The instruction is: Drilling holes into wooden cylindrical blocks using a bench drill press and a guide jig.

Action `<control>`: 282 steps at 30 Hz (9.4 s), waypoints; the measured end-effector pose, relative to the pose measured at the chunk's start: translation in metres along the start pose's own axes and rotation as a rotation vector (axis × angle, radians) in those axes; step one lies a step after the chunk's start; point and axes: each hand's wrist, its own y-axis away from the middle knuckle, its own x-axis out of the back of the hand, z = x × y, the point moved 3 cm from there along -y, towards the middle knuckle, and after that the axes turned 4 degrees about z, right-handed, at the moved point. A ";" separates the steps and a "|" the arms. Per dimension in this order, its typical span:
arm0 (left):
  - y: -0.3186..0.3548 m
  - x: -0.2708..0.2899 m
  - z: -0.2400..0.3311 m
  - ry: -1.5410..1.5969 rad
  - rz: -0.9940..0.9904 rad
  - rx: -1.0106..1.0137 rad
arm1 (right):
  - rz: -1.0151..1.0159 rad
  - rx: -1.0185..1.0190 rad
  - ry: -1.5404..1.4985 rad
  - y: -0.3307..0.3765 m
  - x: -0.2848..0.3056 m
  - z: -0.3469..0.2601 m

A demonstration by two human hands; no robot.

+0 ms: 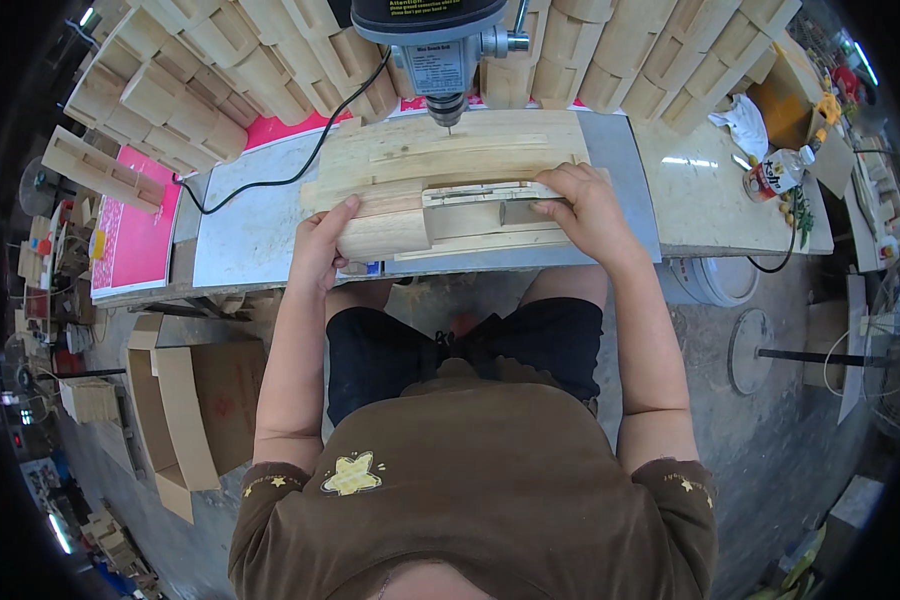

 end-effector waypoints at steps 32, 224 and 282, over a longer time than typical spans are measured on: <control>-0.036 -0.047 -0.021 -0.814 0.083 -0.915 | 0.207 -0.040 -0.053 -0.055 -0.035 0.014; -0.183 0.342 0.108 -0.199 0.977 -0.816 | 0.087 -0.603 -0.700 0.027 -0.026 0.018; 0.039 0.098 0.270 0.220 -0.164 -0.919 | 0.011 -0.412 -0.716 0.020 -0.035 0.033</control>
